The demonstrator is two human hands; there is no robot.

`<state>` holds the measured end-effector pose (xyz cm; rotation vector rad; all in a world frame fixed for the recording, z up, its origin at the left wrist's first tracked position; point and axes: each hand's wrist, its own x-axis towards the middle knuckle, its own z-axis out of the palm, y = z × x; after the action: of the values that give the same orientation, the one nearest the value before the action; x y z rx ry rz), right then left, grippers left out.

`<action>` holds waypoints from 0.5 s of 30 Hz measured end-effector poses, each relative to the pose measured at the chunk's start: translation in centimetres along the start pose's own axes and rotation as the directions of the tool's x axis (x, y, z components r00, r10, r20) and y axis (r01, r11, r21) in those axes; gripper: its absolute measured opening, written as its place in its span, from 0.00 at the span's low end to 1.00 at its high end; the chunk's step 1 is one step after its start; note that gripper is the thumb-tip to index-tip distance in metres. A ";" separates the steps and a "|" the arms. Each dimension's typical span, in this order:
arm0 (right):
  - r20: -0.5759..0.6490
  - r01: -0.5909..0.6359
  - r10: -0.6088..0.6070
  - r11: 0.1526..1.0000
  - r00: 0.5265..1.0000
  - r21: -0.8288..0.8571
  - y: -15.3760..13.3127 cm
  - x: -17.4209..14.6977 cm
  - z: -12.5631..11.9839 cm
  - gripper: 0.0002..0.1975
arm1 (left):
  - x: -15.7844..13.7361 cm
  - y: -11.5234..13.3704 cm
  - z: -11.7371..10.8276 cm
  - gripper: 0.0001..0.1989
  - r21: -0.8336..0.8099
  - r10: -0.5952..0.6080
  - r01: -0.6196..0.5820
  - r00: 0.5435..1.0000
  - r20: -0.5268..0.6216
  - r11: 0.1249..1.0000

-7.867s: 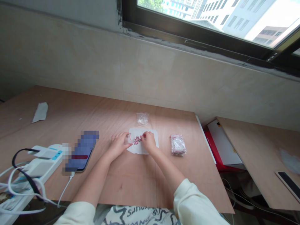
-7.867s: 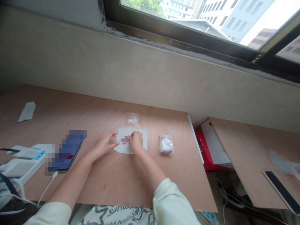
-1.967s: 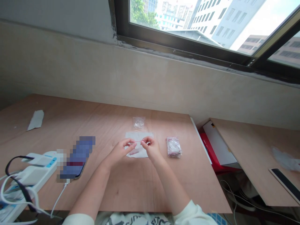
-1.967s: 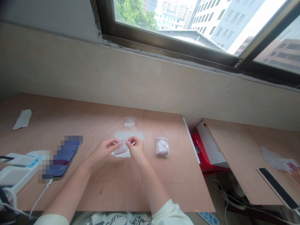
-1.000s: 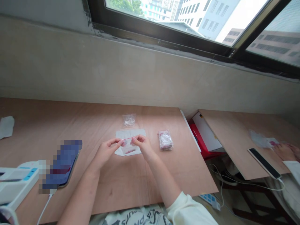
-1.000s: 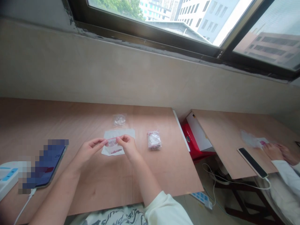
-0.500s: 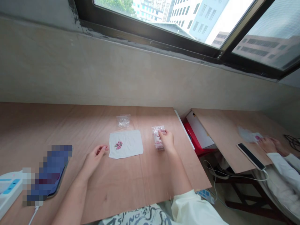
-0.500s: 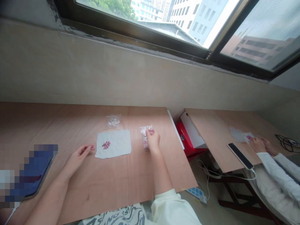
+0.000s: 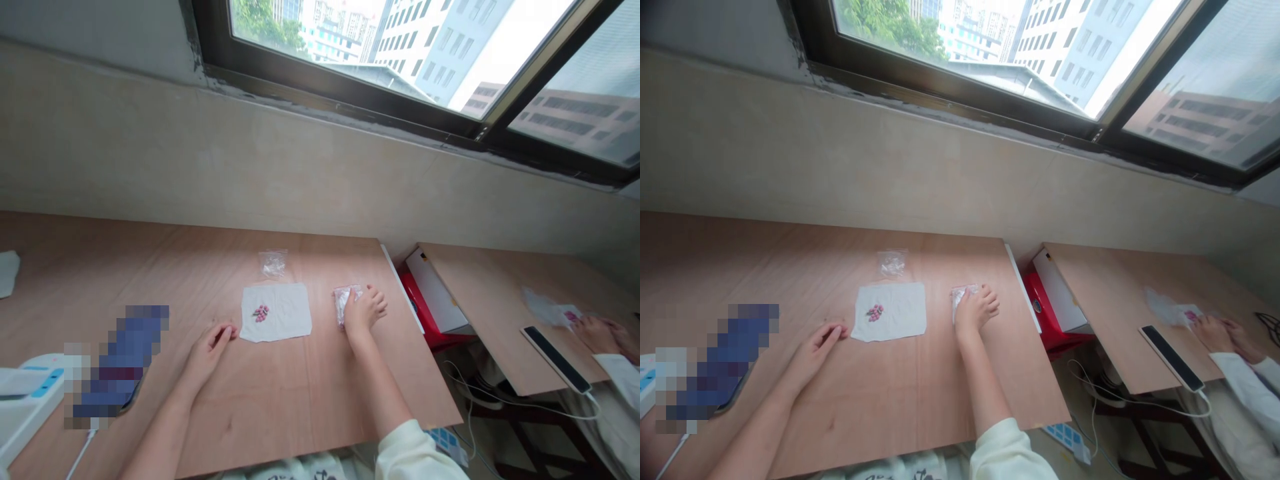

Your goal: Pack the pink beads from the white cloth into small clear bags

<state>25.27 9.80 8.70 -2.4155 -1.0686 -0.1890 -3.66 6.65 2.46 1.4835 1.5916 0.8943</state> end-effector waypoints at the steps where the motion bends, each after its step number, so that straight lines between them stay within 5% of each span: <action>1: 0.010 0.042 -0.042 0.999 0.999 0.032 -1.1 -0.5 0.0 0.18 | 0.0 0.0 0.0 0.17 0.001 0.003 -0.003 1.000 -0.007 1.000; 4: 0.170 0.252 -0.284 0.949 0.944 0.187 -5.1 -2.4 0.9 0.15 | -0.2 0.2 0.1 0.15 0.004 0.011 -0.011 1.000 -0.019 1.000; 7: 0.318 0.433 -0.537 0.834 0.782 0.342 -9.4 -4.2 3.3 0.18 | -0.4 0.4 0.1 0.13 0.026 0.046 -0.046 0.999 -0.008 0.999; 10: 0.371 0.529 -0.611 0.792 0.699 0.306 -12.6 -5.0 6.0 0.19 | -0.5 0.5 0.0 0.13 0.063 0.072 -0.072 0.997 0.002 0.995; 15: 0.451 0.612 -0.611 0.773 0.651 0.165 -14.1 -4.1 8.5 0.14 | -0.3 0.2 0.1 0.13 0.095 0.102 -0.101 0.995 -0.004 0.990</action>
<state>11.61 19.33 5.32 -2.0363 -2.1086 0.2177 -3.48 6.33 2.66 1.6413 1.5962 0.8935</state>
